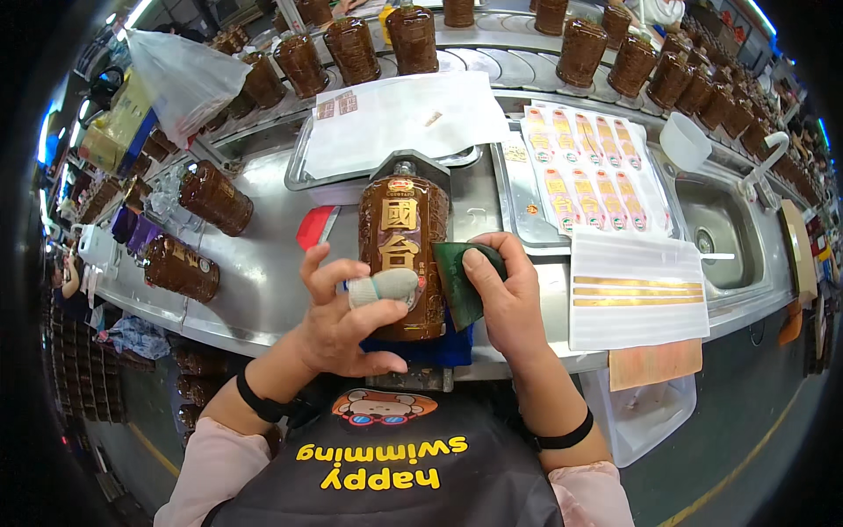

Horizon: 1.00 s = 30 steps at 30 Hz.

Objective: Applying labels and manual ink stamps to brown jars on a factory assembly line.

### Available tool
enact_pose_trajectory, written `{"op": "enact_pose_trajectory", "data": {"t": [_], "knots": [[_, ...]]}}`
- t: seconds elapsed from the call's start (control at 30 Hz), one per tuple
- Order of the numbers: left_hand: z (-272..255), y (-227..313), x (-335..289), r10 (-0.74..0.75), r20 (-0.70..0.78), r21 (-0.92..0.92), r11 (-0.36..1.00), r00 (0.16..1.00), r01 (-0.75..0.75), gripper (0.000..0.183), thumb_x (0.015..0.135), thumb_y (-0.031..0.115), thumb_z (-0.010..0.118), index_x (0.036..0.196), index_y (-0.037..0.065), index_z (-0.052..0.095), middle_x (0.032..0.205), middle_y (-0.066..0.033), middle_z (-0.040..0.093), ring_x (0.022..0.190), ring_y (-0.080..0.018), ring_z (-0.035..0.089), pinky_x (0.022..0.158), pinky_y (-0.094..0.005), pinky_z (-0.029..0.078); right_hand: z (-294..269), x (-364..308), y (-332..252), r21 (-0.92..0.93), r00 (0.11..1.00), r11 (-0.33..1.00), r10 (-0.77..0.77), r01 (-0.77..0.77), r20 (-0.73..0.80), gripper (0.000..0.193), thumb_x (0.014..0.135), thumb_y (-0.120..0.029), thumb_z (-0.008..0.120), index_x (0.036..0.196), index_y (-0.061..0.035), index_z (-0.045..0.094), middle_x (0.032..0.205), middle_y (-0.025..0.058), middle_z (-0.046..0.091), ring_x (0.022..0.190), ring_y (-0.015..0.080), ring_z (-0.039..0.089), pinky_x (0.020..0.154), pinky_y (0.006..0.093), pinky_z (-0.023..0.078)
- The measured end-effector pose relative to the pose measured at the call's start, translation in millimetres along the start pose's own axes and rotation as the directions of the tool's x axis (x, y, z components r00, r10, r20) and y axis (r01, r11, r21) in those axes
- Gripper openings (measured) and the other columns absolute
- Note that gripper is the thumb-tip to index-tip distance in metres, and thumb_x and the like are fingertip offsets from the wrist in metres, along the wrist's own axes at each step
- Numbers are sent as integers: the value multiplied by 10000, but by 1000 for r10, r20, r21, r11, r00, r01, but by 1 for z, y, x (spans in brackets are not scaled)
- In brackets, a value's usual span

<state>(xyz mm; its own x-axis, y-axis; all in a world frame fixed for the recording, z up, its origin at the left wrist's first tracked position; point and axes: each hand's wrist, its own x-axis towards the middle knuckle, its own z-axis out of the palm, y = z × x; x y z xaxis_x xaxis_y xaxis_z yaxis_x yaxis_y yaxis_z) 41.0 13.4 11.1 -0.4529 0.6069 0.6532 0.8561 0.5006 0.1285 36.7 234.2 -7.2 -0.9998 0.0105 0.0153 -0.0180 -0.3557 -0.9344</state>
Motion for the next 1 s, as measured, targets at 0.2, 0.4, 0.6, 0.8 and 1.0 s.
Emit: {"op": "enact_pose_trajectory", "data": {"t": [0.2, 0.4, 0.6, 0.8, 1.0], "knots": [[-6, -10, 24, 65, 154, -14, 998, 986, -63, 564, 819, 657, 555, 1149, 199, 567, 1054, -1, 659, 1153, -245, 434, 1129, -552, 53, -6, -2, 6, -81, 999, 996, -31, 32, 10, 187, 963, -160, 587, 1060, -9, 538, 896, 15, 598, 796, 50, 524, 702, 209, 453], [1, -14, 17, 183, 104, 62, 980, 978, -190, 416, 824, 574, 599, 1040, 219, 571, 949, 43, 671, 1126, -214, 444, 1112, -562, 83, -6, -4, 7, -136, 998, 989, -47, 51, 31, 172, 969, -152, 574, 1076, -25, 531, 914, -2, 577, 819, 39, 516, 730, 189, 441], [7, -3, 5, 214, 42, 66, 974, 976, -216, 310, 831, 494, 639, 976, 226, 584, 808, 74, 668, 1095, -188, 458, 1086, -544, 147, -8, -3, 9, -187, 996, 978, -90, 92, 19, 195, 967, -177, 586, 1059, -11, 543, 884, 16, 604, 792, 57, 523, 701, 216, 453], [6, 6, -4, 136, 1, -44, 990, 991, -135, 344, 817, 490, 671, 1005, 208, 616, 862, 40, 689, 1060, -216, 484, 1071, -549, 169, -8, 0, 6, -345, 985, 923, -173, 172, 28, 214, 952, -200, 615, 1034, -9, 562, 846, 17, 604, 768, 63, 525, 683, 223, 457], [-1, 4, -5, -11, -25, -63, 998, 1000, 10, 476, 843, 588, 606, 1064, 167, 637, 994, -5, 694, 1105, -234, 482, 1080, -534, 163, 11, 5, -14, -329, 975, 918, -203, 220, 86, 197, 926, -167, 637, 1015, -5, 570, 834, 40, 620, 758, 79, 547, 681, 241, 471]]}}
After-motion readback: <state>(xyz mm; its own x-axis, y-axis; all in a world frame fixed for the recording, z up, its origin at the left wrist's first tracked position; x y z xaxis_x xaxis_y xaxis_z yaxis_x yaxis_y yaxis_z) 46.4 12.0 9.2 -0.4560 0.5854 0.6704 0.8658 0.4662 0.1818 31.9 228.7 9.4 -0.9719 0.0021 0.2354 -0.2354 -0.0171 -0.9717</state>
